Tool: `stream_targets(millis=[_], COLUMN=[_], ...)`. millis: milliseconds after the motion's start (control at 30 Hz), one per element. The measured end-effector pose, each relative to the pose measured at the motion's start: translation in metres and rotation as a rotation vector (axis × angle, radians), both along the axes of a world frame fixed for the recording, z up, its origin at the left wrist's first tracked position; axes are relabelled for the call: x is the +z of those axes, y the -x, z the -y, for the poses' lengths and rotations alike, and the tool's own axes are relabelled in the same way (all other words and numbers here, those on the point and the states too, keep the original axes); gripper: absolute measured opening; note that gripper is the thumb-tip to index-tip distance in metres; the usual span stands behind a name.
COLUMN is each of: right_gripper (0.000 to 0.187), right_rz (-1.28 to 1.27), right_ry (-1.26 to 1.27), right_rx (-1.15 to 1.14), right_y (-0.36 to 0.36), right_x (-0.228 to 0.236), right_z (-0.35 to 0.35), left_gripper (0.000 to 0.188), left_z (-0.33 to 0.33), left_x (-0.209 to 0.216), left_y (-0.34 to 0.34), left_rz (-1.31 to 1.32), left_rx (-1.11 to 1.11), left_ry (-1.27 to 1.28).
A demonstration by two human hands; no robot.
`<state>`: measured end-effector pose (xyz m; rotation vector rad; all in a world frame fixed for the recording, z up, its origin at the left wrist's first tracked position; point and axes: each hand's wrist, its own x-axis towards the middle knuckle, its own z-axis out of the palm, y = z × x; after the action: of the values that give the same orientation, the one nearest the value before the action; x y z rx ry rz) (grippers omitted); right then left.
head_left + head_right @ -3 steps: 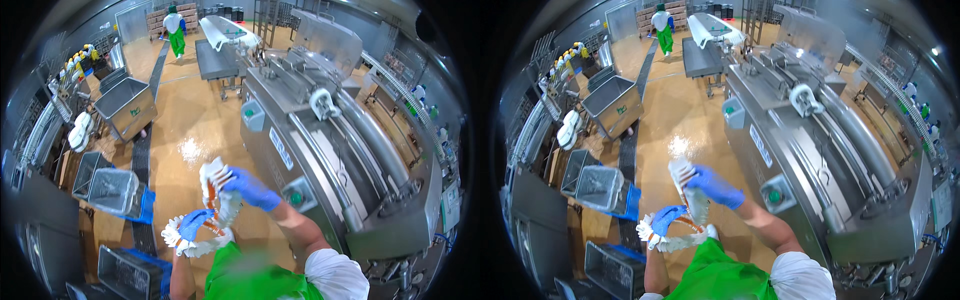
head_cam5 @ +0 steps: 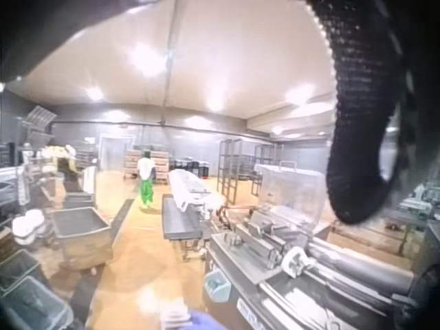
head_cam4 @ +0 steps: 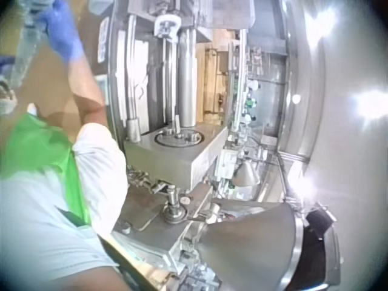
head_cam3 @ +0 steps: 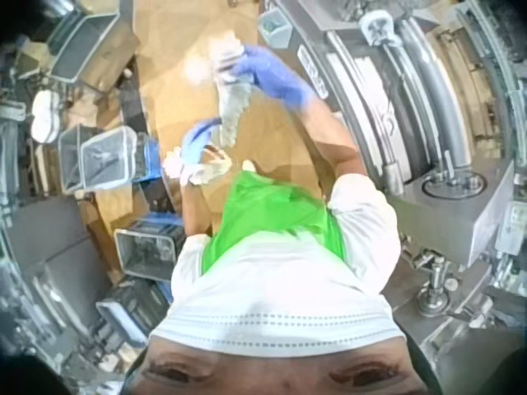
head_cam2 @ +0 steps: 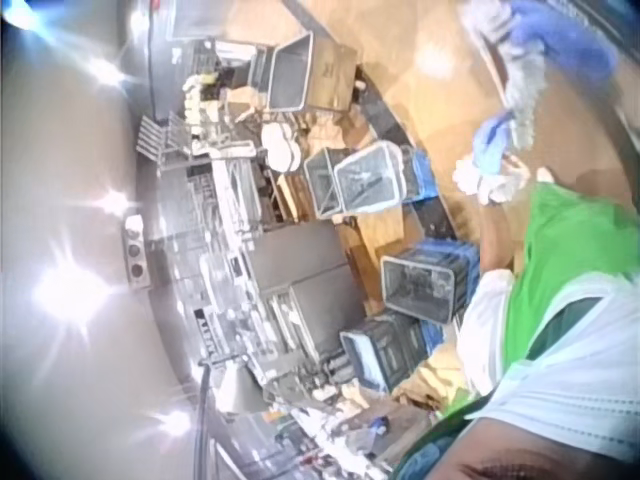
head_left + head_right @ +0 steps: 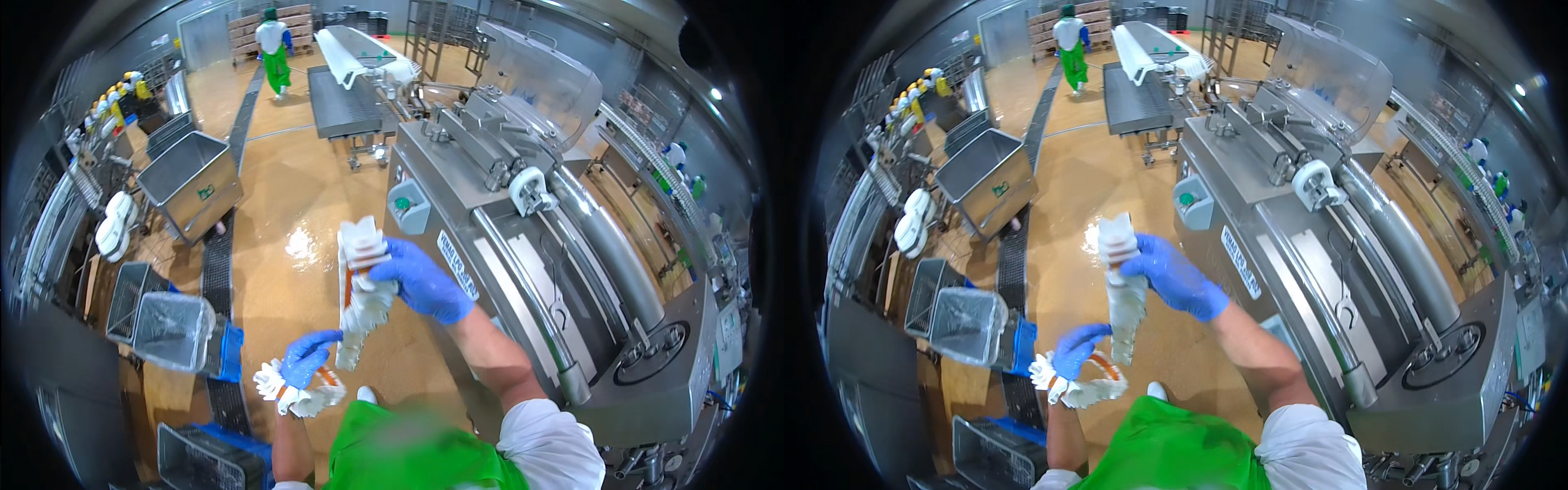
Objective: The person assembles a large metal component with white plastic elements onto a machine, then moves a long rack-like structure across the floor and places it on a stand. They also handle a blue hose and a metal basket, moving them around the workspace.
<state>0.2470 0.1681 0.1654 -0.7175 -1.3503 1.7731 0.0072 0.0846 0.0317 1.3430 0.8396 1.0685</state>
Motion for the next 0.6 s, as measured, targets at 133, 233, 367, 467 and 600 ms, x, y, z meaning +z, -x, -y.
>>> stream_targets(millis=[133, 233, 367, 467, 600], right_gripper=[0.038, 0.036, 0.027, 0.026, 0.030], right_rz=[-0.072, -0.139, -0.194, -0.151, -0.514], right_ry=[0.022, 0.007, -0.189, -0.217, -0.114], right_rx=[-0.077, -0.067, -0.118, -0.232, -0.184], right_y=[-0.012, -0.016, -0.015, -0.012, -0.023], right_x=[0.070, 0.098, 0.103, 0.114, 0.150], right_z=[-0.087, -0.160, -0.261, -0.341, -0.431], left_gripper=[0.022, 0.026, 0.041, 0.077, 0.089], left_z=[-0.142, -0.296, -0.428, -0.448, -0.511], left_x=[0.038, 0.020, -0.068, -0.109, -0.073], left_y=[0.002, -0.002, -0.032, -0.074, -0.102], left_rz=[0.388, 0.523, 0.613, 0.629, 0.508], left_rx=[0.112, 0.300, -0.103, -0.032, -0.373], left_ry=[-0.450, -0.286, 0.355, 0.641, 0.398])
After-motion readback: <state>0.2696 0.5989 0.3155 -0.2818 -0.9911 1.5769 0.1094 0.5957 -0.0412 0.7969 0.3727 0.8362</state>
